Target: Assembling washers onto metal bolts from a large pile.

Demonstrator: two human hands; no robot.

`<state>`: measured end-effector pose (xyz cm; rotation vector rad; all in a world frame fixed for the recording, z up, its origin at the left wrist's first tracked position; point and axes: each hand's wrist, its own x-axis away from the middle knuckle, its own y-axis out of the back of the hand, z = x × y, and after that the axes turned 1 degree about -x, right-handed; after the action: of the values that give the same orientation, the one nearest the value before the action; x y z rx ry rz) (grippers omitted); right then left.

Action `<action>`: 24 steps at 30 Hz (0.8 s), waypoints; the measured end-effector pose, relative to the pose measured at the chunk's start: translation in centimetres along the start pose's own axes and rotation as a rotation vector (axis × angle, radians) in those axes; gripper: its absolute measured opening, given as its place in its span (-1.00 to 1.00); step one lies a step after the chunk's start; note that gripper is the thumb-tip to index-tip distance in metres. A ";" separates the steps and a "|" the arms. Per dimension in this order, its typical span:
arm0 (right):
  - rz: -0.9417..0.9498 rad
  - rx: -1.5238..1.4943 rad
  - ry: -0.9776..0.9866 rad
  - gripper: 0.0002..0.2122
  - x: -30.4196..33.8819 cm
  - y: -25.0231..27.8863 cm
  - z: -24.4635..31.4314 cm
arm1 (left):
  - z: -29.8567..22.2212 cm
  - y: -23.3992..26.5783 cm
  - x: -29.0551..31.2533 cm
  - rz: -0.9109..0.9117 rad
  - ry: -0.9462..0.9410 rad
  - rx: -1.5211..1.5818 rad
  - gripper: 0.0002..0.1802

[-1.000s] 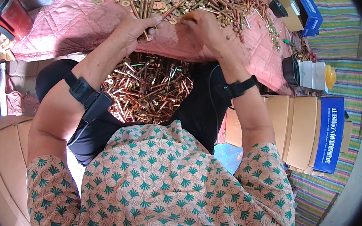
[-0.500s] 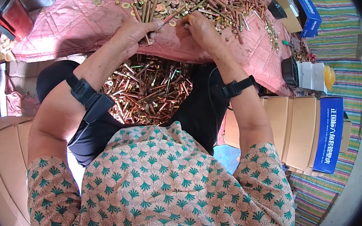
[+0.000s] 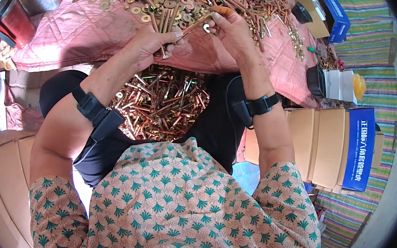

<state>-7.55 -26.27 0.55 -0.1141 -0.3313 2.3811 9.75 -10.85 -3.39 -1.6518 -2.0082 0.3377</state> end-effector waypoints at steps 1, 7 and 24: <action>0.017 -0.003 -0.007 -0.83 0.0 0.1 0.0 | 0.0 0.1 -0.1 0.016 0.001 0.003 -0.86; 0.025 0.062 0.012 -0.82 0.0 0.0 0.2 | 0.1 0.1 0.2 0.043 0.023 0.003 -0.83; 0.059 0.140 -0.012 -0.91 0.1 -0.2 1.1 | 0.1 0.1 0.5 0.087 -0.016 -0.030 -0.84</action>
<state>-7.63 -26.29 1.66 -0.0451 -0.1675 2.4559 9.70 -10.34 -3.36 -1.7638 -1.9656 0.3547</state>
